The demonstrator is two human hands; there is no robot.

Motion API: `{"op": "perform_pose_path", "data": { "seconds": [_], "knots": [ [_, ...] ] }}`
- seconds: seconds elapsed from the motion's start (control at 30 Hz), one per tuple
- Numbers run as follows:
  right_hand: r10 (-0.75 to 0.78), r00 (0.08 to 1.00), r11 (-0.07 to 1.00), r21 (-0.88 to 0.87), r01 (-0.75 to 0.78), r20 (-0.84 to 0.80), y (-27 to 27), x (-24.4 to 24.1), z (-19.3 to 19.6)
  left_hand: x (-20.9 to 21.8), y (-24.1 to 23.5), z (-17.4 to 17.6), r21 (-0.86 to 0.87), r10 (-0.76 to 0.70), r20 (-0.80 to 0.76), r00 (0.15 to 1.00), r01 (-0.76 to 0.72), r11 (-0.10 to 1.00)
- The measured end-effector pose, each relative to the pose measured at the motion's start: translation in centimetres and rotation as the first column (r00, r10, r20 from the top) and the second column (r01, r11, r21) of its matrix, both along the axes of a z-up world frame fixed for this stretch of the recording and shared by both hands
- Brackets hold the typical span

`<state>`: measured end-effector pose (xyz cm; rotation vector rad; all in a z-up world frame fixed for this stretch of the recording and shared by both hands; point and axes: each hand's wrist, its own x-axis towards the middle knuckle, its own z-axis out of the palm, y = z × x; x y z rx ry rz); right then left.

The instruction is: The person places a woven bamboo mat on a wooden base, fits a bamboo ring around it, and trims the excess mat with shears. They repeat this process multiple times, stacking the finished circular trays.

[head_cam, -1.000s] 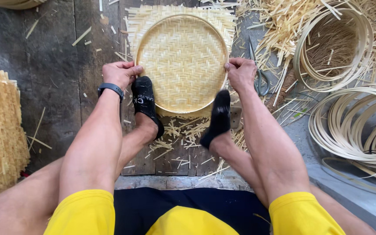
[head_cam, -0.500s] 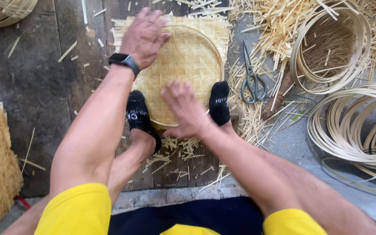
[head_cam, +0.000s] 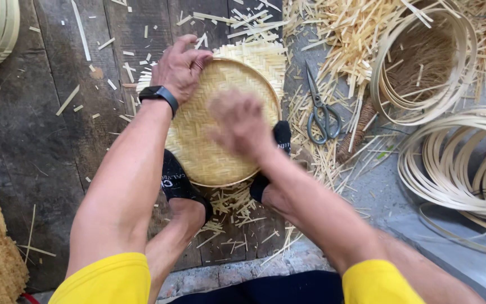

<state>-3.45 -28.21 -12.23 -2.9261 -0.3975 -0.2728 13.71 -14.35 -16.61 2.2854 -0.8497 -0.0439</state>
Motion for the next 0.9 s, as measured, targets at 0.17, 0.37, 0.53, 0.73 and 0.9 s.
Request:
{"op": "perform_pose_path", "data": {
  "seconds": [0.17,0.37,0.53,0.73,0.9],
  "knots": [
    [-0.253,0.821,0.874,0.243,0.42,-0.512,-6.5,8.7,-2.2,0.3,-0.6,0.5,0.372,0.152,-0.459,0.875,0.034,0.928],
    [-0.229,0.596,0.689,0.304,0.658,-0.769,-7.2,9.4,-4.7,1.8,-1.2,-0.5,0.302,0.201,-0.584,0.786,-0.019,0.953],
    [-0.432,0.879,0.888,0.074,0.453,-0.203,-8.2,8.1,-6.5,3.4,-1.7,-2.1,0.235,0.185,-0.684,0.705,-0.027,0.972],
    [-0.309,0.505,0.567,0.271,0.778,-0.806,-9.7,6.2,-10.2,3.1,-1.1,-4.5,0.234,0.183,-0.679,0.711,-0.027,0.972],
    [-0.507,0.716,0.675,0.296,0.676,-0.48,-7.7,8.3,-6.4,3.2,-1.0,-4.9,-0.058,0.061,-0.755,0.652,-0.159,0.985]
  ]
}}
